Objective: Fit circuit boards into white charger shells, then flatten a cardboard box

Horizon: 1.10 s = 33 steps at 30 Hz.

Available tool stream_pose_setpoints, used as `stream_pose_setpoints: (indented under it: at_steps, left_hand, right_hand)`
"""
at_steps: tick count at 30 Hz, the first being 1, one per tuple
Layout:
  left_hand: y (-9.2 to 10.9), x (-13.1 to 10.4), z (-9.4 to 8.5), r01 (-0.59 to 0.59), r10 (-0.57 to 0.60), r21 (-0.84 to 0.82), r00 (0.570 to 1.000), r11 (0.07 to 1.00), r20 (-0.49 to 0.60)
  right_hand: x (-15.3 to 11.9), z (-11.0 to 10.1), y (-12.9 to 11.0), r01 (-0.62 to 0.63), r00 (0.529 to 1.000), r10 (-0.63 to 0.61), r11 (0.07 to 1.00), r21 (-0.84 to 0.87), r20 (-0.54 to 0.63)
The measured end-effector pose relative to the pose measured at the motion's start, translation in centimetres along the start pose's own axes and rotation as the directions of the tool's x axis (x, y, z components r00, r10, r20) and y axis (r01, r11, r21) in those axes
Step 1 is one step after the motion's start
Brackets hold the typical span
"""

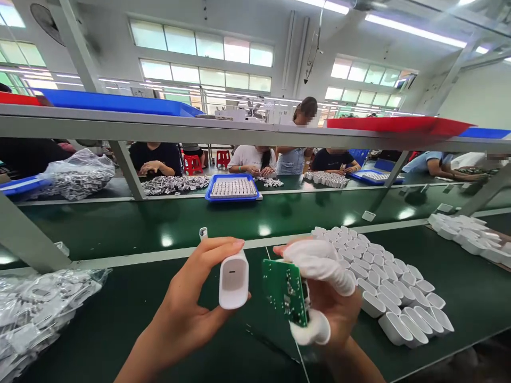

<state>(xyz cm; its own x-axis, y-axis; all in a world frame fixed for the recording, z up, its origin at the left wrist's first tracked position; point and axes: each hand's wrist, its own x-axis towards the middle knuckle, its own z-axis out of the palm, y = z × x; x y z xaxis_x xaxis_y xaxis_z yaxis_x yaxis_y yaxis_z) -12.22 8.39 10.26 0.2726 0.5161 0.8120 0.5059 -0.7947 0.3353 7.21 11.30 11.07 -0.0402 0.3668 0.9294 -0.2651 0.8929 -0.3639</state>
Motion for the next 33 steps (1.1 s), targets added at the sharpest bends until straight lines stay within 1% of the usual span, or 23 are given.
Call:
stream_pose_setpoints:
  at_steps: [2, 4, 5, 7, 9, 16, 19, 23, 29, 33]
  left_hand:
    - [0.0, 0.0, 0.3, 0.002, -0.002, 0.001, 1.0, 1.0, -0.008]
    - [0.0, 0.0, 0.6, -0.001, 0.001, -0.009, 1.0, 1.0, -0.005]
    - [0.1, 0.0, 0.8, -0.003, 0.003, -0.014, 1.0, 1.0, -0.002]
    - [0.2, -0.1, 1.0, -0.006, 0.006, -0.018, 1.0, 1.0, -0.001]
    - [0.2, -0.2, 1.2, -0.009, 0.009, -0.01, 1.0, 1.0, -0.008]
    - [0.4, 0.0, 1.4, -0.013, 0.013, 0.02, 1.0, 1.0, 0.002]
    - [0.5, 0.2, 1.4, -0.028, 0.029, 0.024, 1.0, 0.999, -0.01]
    - [0.6, 0.1, 1.3, -0.019, 0.02, 0.019, 0.999, 1.0, -0.026]
    - [0.6, 0.0, 1.2, -0.012, 0.012, 0.037, 1.0, 0.999, -0.001]
    - [0.6, 0.1, 1.2, 0.009, -0.009, 0.035, 1.0, 0.999, -0.002]
  right_hand:
    - [-0.2, 0.1, -0.3, 0.106, 0.993, -0.103, 0.993, -0.05, 0.059]
    - [-0.2, 0.0, -0.2, 0.183, 0.976, -0.167, 0.977, -0.109, 0.14]
    - [-0.2, -0.1, -0.1, 0.206, 0.968, -0.179, 0.968, -0.142, 0.177]
    - [-0.2, -0.2, 0.0, 0.216, 0.958, -0.165, 0.953, -0.212, 0.234]
    - [-0.3, -0.2, 0.0, 0.222, 0.953, -0.153, 0.939, -0.262, 0.261]
    - [-1.4, 0.3, 0.4, 0.216, 0.963, -0.145, 0.918, -0.332, 0.225]
    - [-1.6, 0.4, 0.8, 0.253, 0.959, -0.18, 0.895, -0.367, 0.221]
    - [-1.5, 0.6, 1.1, 0.311, 0.941, -0.231, 0.882, -0.355, 0.248]
    - [-1.5, 0.8, 1.1, 0.281, 0.953, -0.216, 0.893, -0.352, 0.211]
    - [-1.5, 0.7, 1.0, 0.283, 0.95, -0.202, 0.882, -0.377, 0.239]
